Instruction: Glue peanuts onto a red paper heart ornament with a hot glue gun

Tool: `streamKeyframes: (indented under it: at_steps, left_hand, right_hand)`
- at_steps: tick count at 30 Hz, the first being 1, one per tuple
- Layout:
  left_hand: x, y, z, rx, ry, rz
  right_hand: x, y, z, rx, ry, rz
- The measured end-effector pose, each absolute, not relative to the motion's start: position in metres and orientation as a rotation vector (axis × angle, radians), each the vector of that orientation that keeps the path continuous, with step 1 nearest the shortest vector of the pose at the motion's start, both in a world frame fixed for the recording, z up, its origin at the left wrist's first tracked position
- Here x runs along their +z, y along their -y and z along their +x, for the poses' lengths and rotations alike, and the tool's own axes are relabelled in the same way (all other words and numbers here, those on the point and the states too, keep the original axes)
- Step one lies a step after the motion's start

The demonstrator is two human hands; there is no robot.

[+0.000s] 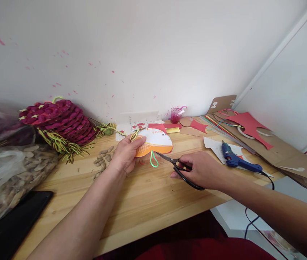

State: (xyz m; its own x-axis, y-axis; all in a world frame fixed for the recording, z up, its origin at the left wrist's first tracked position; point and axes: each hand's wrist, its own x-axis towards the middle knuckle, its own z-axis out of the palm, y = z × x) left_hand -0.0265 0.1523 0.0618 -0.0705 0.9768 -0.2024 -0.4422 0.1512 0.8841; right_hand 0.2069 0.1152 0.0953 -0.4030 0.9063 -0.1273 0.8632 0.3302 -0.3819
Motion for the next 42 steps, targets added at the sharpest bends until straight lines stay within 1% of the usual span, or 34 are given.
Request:
streamKeyframes:
  at_steps: [10,17,19,21,23,25,29,33,42]
  left_hand:
    - [0.061,-0.152,-0.025,1.339,-1.037,0.7]
    - [0.064,-0.153,-0.026,1.459,-1.013,0.623]
    - [0.063,-0.154,-0.028,1.466,-0.997,0.618]
    - [0.061,-0.154,-0.029,1.466,-0.973,0.605]
    - [0.059,-0.154,-0.029,1.456,-0.954,0.586]
    - [0.059,-0.153,-0.027,1.441,-0.935,0.573]
    - [0.06,-0.149,-0.022,1.419,-0.927,0.542]
    - [0.061,-0.149,-0.02,1.398,-0.915,0.553]
    - [0.064,-0.153,-0.026,1.48,-0.925,0.491]
  right_hand:
    - [0.091,-0.119,0.211,0.615,2.471,-1.626]
    - [0.083,-0.12,0.216,0.4,2.517,-1.651]
    - [0.08,-0.124,0.219,0.54,2.382,-1.671]
    - [0.077,-0.131,0.22,0.901,2.076,-1.673]
    - [0.074,-0.137,0.214,1.294,1.681,-1.579]
    - [0.07,-0.142,0.202,1.491,1.398,-1.409]
    - [0.063,-0.144,0.167,1.675,1.116,-1.206]
    - [0.054,-0.145,0.148,1.794,1.054,-1.073]
    - [0.052,-0.139,0.169,1.733,1.183,-1.216]
